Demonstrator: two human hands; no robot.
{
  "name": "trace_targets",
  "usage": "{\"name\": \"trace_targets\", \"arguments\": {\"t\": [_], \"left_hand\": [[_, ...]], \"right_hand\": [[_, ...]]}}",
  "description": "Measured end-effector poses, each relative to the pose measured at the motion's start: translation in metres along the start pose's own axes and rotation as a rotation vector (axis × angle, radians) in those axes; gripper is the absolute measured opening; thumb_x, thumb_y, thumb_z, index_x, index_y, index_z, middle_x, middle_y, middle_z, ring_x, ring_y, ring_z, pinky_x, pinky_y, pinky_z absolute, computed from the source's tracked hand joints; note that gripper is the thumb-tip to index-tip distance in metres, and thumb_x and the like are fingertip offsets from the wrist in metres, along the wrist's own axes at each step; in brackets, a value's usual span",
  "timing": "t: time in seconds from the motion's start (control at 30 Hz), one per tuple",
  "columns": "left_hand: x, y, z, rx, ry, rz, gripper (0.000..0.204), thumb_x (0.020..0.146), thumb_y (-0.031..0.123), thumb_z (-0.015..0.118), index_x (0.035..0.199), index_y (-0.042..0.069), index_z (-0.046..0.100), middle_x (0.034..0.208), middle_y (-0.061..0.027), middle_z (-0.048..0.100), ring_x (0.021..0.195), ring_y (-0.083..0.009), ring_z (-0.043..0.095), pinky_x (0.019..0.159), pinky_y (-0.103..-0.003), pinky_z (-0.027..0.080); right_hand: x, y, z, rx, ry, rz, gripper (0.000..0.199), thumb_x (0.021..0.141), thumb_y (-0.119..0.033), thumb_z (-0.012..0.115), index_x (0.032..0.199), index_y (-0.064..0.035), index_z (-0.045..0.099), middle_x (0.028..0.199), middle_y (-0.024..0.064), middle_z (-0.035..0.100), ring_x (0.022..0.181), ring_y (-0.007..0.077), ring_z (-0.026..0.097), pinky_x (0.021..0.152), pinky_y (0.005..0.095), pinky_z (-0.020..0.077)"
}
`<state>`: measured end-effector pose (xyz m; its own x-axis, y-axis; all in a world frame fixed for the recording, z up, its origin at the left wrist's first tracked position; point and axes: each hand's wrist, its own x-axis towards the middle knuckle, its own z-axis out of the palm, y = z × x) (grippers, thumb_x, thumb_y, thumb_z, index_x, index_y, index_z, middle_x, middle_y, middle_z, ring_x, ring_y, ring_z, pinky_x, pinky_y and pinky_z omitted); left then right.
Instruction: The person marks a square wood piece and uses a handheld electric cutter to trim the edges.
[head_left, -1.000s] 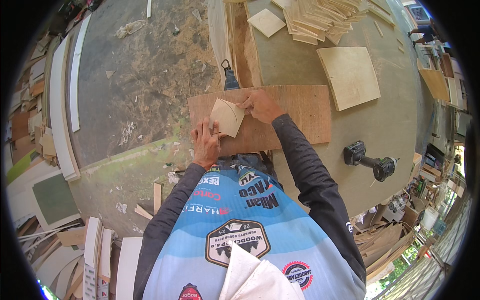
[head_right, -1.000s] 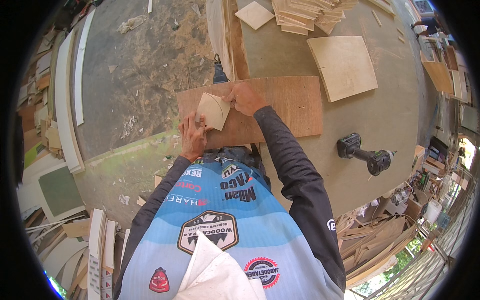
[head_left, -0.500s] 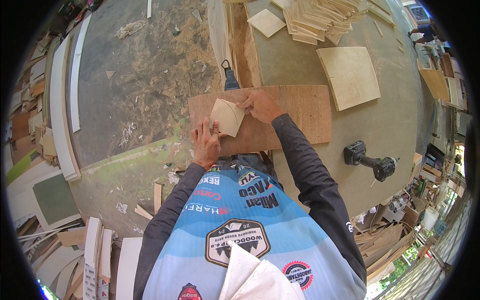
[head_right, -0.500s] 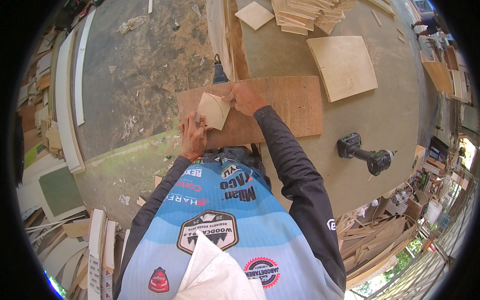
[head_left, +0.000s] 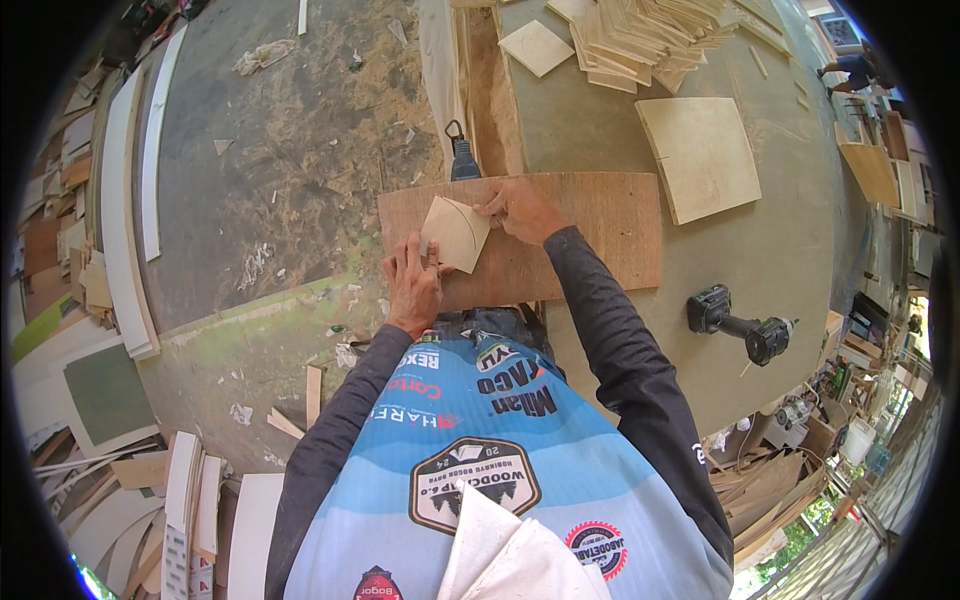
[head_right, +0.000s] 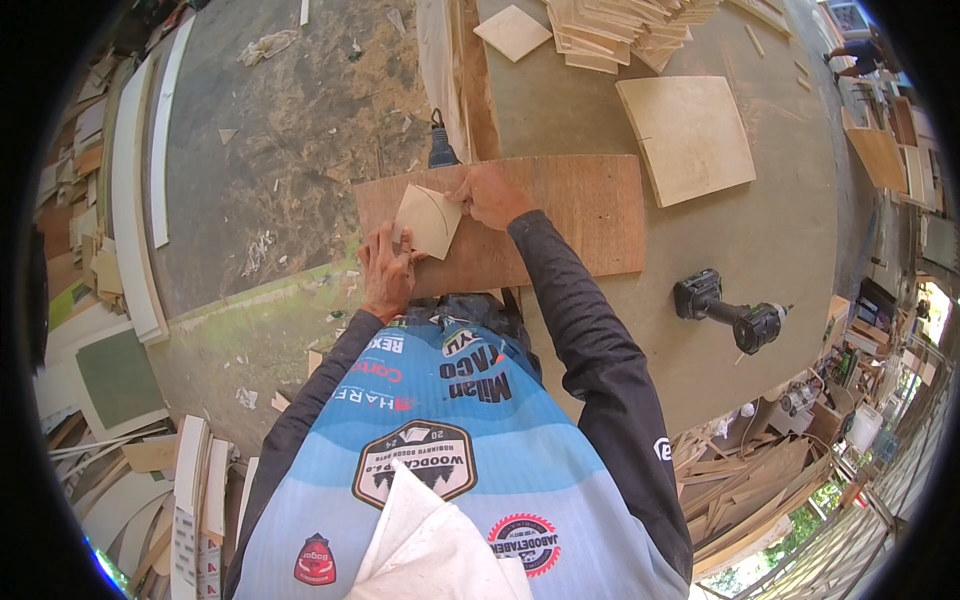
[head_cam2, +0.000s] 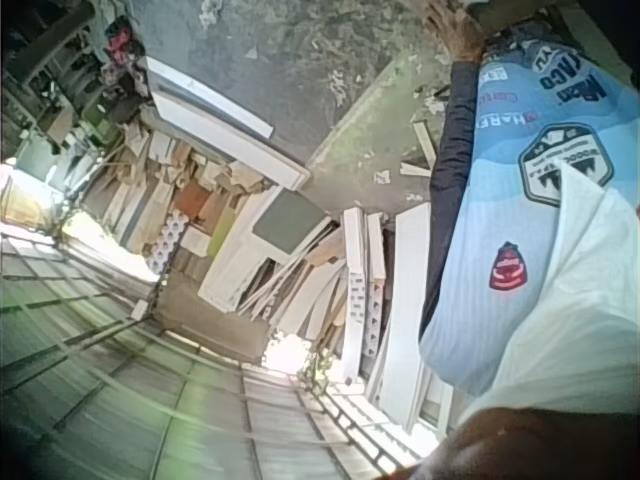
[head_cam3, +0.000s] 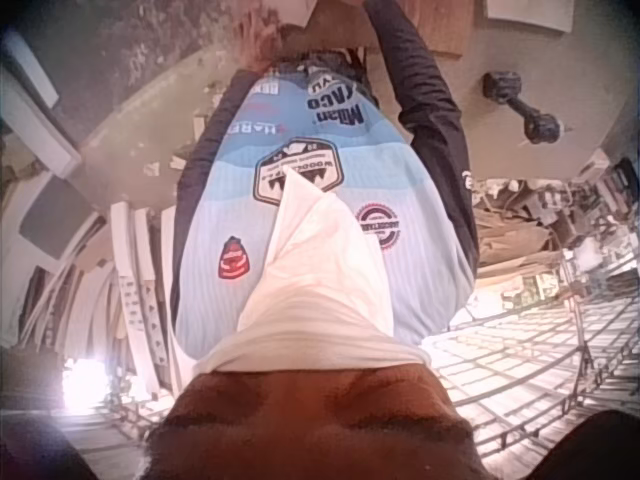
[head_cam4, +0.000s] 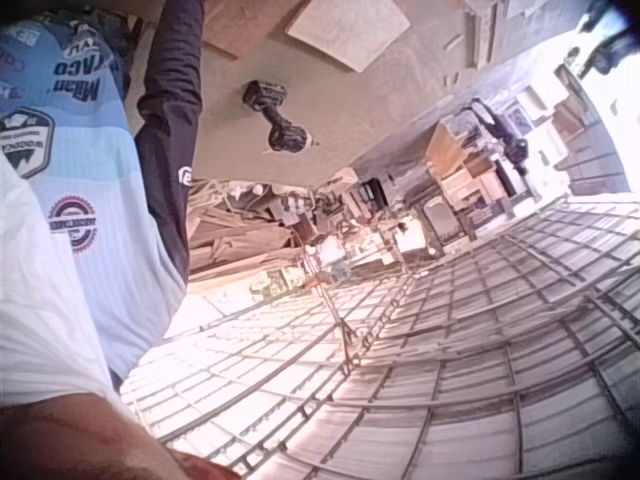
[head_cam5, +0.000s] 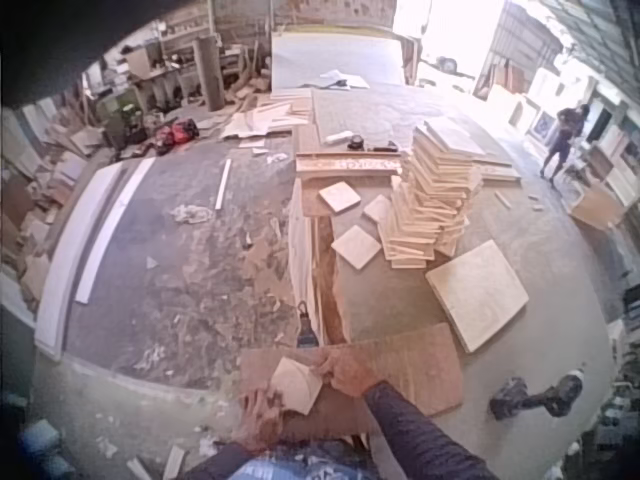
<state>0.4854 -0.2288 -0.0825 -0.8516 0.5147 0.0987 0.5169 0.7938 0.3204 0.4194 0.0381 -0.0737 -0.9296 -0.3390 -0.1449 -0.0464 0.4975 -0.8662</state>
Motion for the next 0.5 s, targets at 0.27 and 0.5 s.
{"name": "trace_targets", "arguments": {"t": [0.27,0.5], "left_hand": [[0.002,0.002,-0.001,0.039,-0.043,-0.012,0.050,0.092,0.029,0.068,0.131,-0.002,0.063,0.138,-0.0211,0.049,0.125,-0.0380,0.046,0.093,-0.050,0.036],[0.001,0.002,0.000,0.058,-0.037,-0.009,0.051,0.092,0.030,0.068,0.132,-0.002,0.063,0.138,-0.0218,0.049,0.126,-0.0384,0.045,0.093,-0.050,0.036]], "right_hand": [[-0.006,-0.004,0.000,-0.258,0.039,-0.102,0.030,0.081,0.005,0.072,0.107,-0.0068,0.080,0.098,0.0152,0.070,0.081,0.0316,0.068,0.072,0.0391,0.0546],[-0.017,-0.013,0.010,-0.095,0.133,0.003,0.023,0.082,0.000,0.075,0.104,-0.0056,0.080,0.098,0.0153,0.070,0.083,0.0318,0.068,0.072,0.0401,0.0534]]}}
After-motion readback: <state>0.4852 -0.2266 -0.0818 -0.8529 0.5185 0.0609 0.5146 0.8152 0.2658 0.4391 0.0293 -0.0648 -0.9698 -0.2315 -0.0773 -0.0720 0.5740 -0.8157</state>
